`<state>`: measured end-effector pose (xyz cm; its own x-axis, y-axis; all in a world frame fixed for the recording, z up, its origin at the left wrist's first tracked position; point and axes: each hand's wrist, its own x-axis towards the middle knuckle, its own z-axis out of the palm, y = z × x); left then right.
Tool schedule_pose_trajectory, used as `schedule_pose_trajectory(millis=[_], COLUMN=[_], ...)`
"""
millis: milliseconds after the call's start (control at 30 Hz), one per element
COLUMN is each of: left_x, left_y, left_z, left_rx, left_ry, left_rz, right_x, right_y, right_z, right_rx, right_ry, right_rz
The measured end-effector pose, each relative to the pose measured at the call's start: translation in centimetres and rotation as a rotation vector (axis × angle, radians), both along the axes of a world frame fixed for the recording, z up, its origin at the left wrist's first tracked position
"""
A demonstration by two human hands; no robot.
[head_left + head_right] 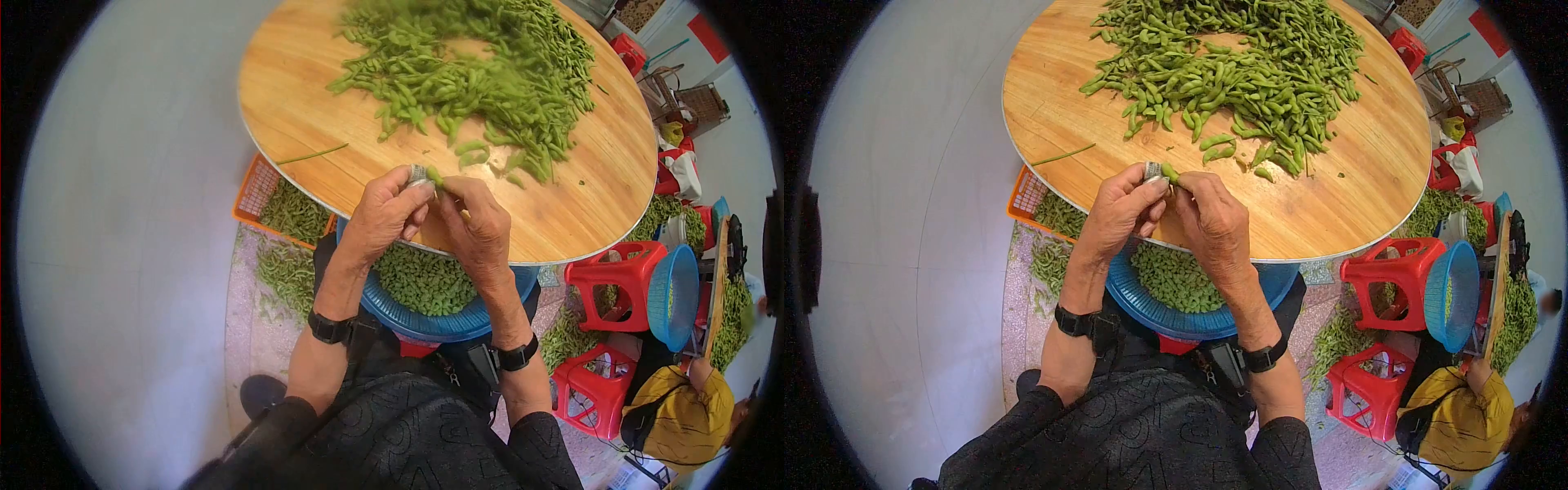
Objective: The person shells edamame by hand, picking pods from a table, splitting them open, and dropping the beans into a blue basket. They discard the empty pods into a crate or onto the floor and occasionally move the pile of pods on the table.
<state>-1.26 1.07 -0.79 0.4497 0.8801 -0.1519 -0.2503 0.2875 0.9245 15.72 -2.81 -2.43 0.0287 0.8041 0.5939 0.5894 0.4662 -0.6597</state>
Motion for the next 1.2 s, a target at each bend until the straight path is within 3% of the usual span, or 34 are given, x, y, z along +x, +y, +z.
schedule_pose_trajectory(millis=[733,1033,1100,1200], left_x=[-0.8,-0.4,-0.2,-0.1], left_y=[0.4,0.2,0.2,0.0], left_z=[-0.6,-0.3,-0.2,-0.1], left_rx=[0.000,0.038,0.052,0.059], left_ry=[-0.064,-0.033,-0.012,0.016], left_rz=[-0.015,-0.004,0.008,0.016], right_x=[-0.3,0.9,0.8,1.2], right_y=[-0.3,0.0,0.0,0.0], right_z=[0.9,0.3,-0.3,-0.1], right_rx=[0.027,-0.215,-0.387,-0.477], right_ry=[-0.097,0.134,0.581,0.647], right_rz=[-0.015,0.134,0.255,0.277])
